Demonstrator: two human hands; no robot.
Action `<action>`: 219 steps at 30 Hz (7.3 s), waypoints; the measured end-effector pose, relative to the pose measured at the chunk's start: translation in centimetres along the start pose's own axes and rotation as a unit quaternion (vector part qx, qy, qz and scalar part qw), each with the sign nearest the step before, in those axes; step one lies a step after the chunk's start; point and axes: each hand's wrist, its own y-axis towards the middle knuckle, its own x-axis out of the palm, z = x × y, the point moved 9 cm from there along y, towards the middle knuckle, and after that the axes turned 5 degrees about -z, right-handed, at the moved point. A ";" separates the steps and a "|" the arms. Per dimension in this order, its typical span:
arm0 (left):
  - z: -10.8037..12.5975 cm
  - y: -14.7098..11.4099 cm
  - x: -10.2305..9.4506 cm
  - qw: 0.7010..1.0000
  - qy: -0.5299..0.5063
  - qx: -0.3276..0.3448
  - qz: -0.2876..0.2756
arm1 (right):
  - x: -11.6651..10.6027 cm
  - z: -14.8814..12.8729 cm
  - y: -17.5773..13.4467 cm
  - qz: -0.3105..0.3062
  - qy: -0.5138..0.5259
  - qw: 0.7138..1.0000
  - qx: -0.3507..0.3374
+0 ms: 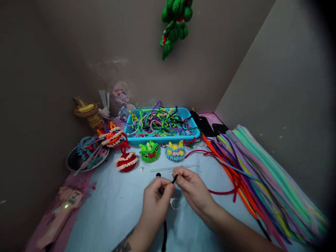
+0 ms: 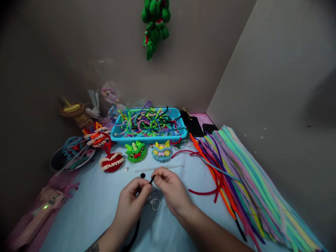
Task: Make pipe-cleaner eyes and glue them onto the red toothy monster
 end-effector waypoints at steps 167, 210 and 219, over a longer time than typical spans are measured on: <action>3.1 -2.1 2.4 0.930 -0.263 0.080 -0.246 | 5.6 4.5 -3.5 -0.137 0.169 0.953 0.209; -2.3 1.0 1.3 0.961 -0.190 -0.145 -0.140 | 2.2 -6.9 -2.0 -0.089 -0.471 0.836 -0.269; -1.7 0.9 1.3 0.979 -0.105 -0.106 -0.138 | 1.7 -5.1 -0.8 -0.105 -0.361 0.911 -0.168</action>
